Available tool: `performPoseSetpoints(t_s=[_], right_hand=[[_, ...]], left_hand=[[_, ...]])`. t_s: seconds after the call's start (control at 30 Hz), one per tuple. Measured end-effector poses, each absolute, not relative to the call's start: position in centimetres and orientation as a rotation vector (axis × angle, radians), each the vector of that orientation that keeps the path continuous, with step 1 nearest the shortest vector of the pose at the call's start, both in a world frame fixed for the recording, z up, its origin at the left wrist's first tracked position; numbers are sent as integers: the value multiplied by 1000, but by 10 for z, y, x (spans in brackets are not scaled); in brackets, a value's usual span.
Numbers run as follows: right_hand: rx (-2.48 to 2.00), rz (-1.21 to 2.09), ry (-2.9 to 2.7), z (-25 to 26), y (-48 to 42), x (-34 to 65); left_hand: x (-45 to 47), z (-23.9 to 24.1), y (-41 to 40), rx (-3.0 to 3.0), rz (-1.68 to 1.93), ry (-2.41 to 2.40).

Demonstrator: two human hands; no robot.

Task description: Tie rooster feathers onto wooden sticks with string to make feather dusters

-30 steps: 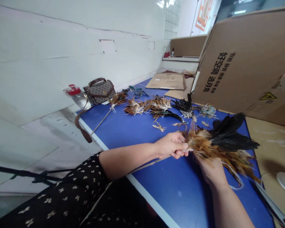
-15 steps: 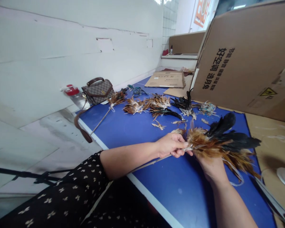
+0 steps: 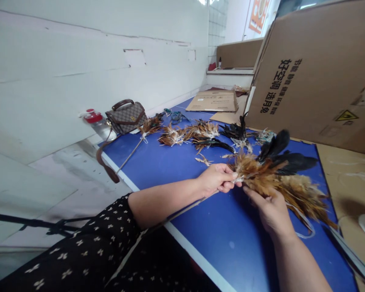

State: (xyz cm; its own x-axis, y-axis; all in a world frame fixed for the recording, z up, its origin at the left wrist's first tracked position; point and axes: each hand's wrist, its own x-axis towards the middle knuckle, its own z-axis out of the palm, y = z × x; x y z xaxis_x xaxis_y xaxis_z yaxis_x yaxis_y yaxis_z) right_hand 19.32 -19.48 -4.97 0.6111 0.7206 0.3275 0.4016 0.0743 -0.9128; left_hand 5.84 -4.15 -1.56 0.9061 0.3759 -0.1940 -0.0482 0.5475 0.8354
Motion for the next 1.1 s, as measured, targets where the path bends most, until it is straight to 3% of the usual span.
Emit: performPoseSetpoints(t_s=[0.1, 0.57, 1.1], right_hand=[[-1506, 557, -874, -45, -198, 191], [-1662, 319, -1016, -40, -195, 187], [-1507, 485, -810, -54, -190, 188]], left_hand=[[58, -12, -37, 959, 270, 380], [56, -16, -32, 967, 80, 290], [55, -6, -35, 907, 223, 335]])
